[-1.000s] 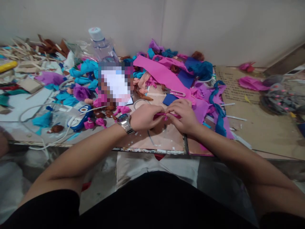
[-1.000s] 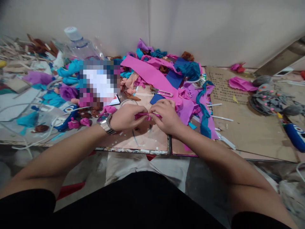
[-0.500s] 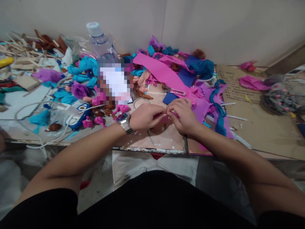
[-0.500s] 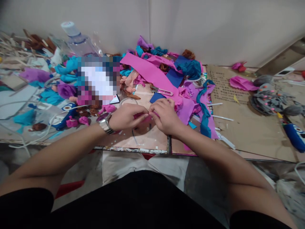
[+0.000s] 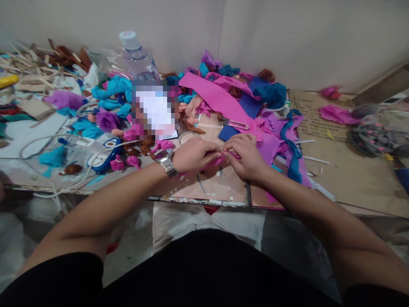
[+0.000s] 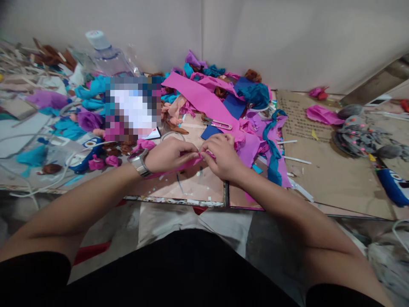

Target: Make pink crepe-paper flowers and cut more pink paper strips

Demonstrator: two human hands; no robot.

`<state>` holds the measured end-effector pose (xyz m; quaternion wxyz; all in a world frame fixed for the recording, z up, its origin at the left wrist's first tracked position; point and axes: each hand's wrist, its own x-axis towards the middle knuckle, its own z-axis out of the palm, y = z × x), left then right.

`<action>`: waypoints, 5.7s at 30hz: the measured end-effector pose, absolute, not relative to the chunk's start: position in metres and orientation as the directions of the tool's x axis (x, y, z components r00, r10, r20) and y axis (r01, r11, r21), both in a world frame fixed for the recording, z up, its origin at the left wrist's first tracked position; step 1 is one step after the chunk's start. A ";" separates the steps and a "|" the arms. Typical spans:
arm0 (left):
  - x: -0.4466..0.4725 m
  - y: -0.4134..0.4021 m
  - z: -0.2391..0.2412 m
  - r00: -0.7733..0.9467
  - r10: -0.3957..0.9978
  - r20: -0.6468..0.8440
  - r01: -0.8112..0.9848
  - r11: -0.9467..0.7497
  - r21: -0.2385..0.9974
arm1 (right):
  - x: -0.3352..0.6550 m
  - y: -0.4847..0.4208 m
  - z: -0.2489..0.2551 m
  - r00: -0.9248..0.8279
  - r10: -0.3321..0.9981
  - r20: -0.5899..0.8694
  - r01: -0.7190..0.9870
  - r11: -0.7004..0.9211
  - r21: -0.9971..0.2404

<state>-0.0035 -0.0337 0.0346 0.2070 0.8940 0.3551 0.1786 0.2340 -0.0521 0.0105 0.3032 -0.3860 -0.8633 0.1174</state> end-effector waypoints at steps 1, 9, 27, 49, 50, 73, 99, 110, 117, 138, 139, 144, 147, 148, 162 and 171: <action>-0.004 -0.033 0.037 0.693 0.705 0.150 0.555 -0.655 0.513 | 0.234 -0.052 0.010 -0.524 0.734 0.432 0.598 0.678 -0.427; -0.007 -0.032 0.038 0.700 0.703 0.127 0.543 -0.639 0.545 | 0.236 -0.053 0.014 -0.566 0.697 0.441 0.589 0.716 -0.375; -0.009 -0.031 0.041 0.804 0.578 -0.135 0.349 -0.276 0.895 | 0.241 -0.053 0.013 -0.563 0.601 0.567 0.519 0.791 -0.324; -0.004 -0.037 0.037 0.708 0.659 0.254 0.512 -0.726 0.458 | 0.237 -0.054 0.013 -0.492 0.660 0.569 0.570 0.737 -0.362; -0.004 -0.037 0.035 0.714 0.641 0.281 0.523 -0.755 0.396 | 0.237 -0.054 0.013 -0.489 0.660 0.571 0.563 0.738 -0.372; -0.002 -0.037 0.029 0.723 0.610 0.325 0.516 -0.789 0.333 | 0.233 -0.053 0.010 -0.466 0.678 0.568 0.508 0.731 -0.456; -0.002 -0.037 0.022 0.724 0.583 0.369 0.513 -0.812 0.278 | 0.232 -0.053 0.012 -0.503 0.731 0.461 0.493 0.681 -0.542; -0.006 -0.034 0.035 0.710 0.685 0.162 0.527 -0.669 0.524 | 0.237 -0.051 0.012 -0.543 0.673 0.502 0.528 0.739 -0.420; -0.007 -0.032 0.038 0.717 0.684 0.137 0.513 -0.650 0.561 | 0.237 -0.052 0.015 -0.592 0.642 0.486 0.533 0.765 -0.361; -0.009 -0.028 0.041 0.766 0.642 -0.027 0.401 -0.445 0.800 | 0.239 -0.051 0.014 -0.537 0.590 0.603 0.511 0.796 -0.324; -0.009 -0.027 0.042 0.773 0.633 -0.036 0.387 -0.427 0.817 | 0.239 -0.051 0.014 -0.538 0.590 0.601 0.508 0.797 -0.327; -0.010 -0.027 0.044 0.784 0.617 -0.076 0.338 -0.320 0.885 | 0.240 -0.051 0.015 -0.550 0.559 0.621 0.487 0.818 -0.305; -0.010 -0.027 0.044 0.754 0.651 -0.083 0.352 -0.295 0.888 | 0.240 -0.050 0.016 -0.553 0.520 0.651 0.461 0.842 -0.280; -0.010 -0.026 0.044 0.753 0.653 -0.081 0.355 -0.300 0.885 | 0.240 -0.050 0.016 -0.551 0.520 0.652 0.460 0.842 -0.283; -0.007 -0.028 0.041 0.743 0.668 0.047 0.358 -0.456 0.815 | 0.239 -0.054 0.014 -0.522 0.580 0.625 0.531 0.795 -0.294; -0.007 -0.032 0.039 0.746 0.662 0.073 0.350 -0.482 0.803 | 0.233 -0.055 0.014 -0.480 0.636 0.605 0.473 0.768 -0.432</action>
